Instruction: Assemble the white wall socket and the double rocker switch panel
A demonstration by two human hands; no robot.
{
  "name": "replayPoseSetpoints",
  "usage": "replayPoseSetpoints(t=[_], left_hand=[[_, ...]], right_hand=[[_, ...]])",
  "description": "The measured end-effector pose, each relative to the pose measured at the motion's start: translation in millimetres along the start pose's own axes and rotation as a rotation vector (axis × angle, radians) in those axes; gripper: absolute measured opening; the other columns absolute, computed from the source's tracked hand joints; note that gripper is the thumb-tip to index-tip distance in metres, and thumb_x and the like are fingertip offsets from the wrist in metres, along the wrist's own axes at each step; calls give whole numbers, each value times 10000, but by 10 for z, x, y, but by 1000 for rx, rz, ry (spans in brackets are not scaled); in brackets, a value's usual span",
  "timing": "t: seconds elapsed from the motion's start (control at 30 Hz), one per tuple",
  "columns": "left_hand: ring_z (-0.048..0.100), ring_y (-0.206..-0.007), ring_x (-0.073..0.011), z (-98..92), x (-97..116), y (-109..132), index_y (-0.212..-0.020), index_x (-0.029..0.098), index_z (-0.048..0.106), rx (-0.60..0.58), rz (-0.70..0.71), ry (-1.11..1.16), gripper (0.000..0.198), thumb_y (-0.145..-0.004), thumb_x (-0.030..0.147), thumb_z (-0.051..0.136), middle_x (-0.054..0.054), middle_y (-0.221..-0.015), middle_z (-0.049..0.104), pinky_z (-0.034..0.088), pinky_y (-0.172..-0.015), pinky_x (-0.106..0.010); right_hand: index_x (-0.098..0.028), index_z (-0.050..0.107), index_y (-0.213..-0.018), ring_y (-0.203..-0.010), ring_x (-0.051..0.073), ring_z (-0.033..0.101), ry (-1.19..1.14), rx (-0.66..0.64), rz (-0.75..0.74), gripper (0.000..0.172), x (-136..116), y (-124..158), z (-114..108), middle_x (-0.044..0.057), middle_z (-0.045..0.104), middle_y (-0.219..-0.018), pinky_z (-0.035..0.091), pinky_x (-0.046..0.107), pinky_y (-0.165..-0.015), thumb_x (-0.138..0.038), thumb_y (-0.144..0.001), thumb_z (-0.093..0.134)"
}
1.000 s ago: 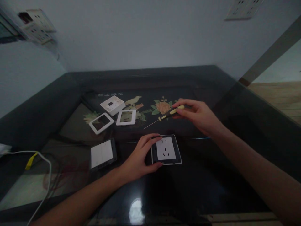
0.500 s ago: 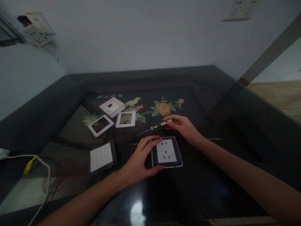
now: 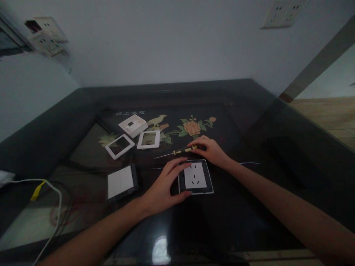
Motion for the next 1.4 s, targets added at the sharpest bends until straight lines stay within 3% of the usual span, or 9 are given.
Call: replayPoseSetpoints(t=[0.23, 0.4, 0.47, 0.57, 0.7, 0.8, 0.93, 1.4], left_hand=[[336, -1391, -300, 8, 29, 10, -1397, 262, 387, 2, 19, -12, 644, -832, 310, 692, -119, -1494, 353, 307, -1153, -531], [329, -1416, -273, -68, 143, 23, -1389, 254, 411, 44, 74, -68, 534, -896, 270, 615, -116, -1530, 339, 317, -1155, -509], [425, -1359, -239, -220, 223, -10, -1324, 231, 489, 92, 106, -106, 400, -929, 230, 555, -107, -1457, 457, 371, -1127, -460], [613, -1126, -184, -591, 217, -107, -1169, 208, 600, 174, 68, -229, 243, -953, 195, 490, -66, -1189, 663, 486, -997, -366], [662, -960, -213, -1094, -205, -179, -1056, 171, 645, 207, -203, -526, 185, -900, 192, 549, -75, -1043, 696, 518, -887, -369], [653, -929, -285, -1282, -542, -106, -967, 135, 657, 220, -321, -655, 149, -859, 180, 566, -125, -982, 685, 511, -845, -440], [650, -952, -264, -1267, -727, -2, -940, 189, 649, 170, -375, -755, 107, -857, 203, 584, -84, -1002, 685, 510, -841, -377], [621, -976, -270, -1192, -779, 40, -976, 202, 631, 101, -449, -842, 114, -886, 235, 569, -84, -1039, 660, 491, -833, -369]], right_hand=[[-250, 695, -1052, -1099, 257, 568, 94, 46, -26, 213, -104, -1, -88, 74, 684, -1140, 510, 401, -804, -257, -859, 606], [-255, 717, -935, -1043, 258, 614, 163, 77, -29, 187, -340, 126, -300, 60, 708, -1024, 463, 481, -938, -254, -903, 532], [-236, 715, -949, -1024, 261, 628, 182, 78, -24, 199, -442, 281, -357, 76, 707, -1018, 463, 493, -946, -248, -906, 521], [-218, 695, -1046, -1031, 261, 640, 195, 55, -1, 227, -555, 565, -371, 97, 695, -1082, 502, 489, -912, -252, -914, 514], [-246, 666, -1109, -1083, 244, 627, 221, 34, 36, 243, -607, 813, -310, 87, 662, -1177, 523, 471, -934, -295, -930, 510], [-266, 649, -1128, -1084, 238, 627, 255, 102, 2, 242, -617, 864, -284, 82, 653, -1182, 540, 460, -926, -289, -943, 495], [-293, 611, -1191, -1091, 255, 622, 358, 164, -89, 278, -612, 906, -225, 86, 640, -1196, 564, 469, -901, -269, -934, 511], [-310, 615, -1180, -1055, 247, 645, 322, 102, -70, 268, -537, 929, -147, 76, 650, -1170, 590, 454, -859, -298, -934, 509]])
Point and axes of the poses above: each hand's wrist, its own y-axis away from the middle knuckle, its own z-axis out of the palm, x = y × z, the point moved 6 cm from there along -y, towards the middle knuckle
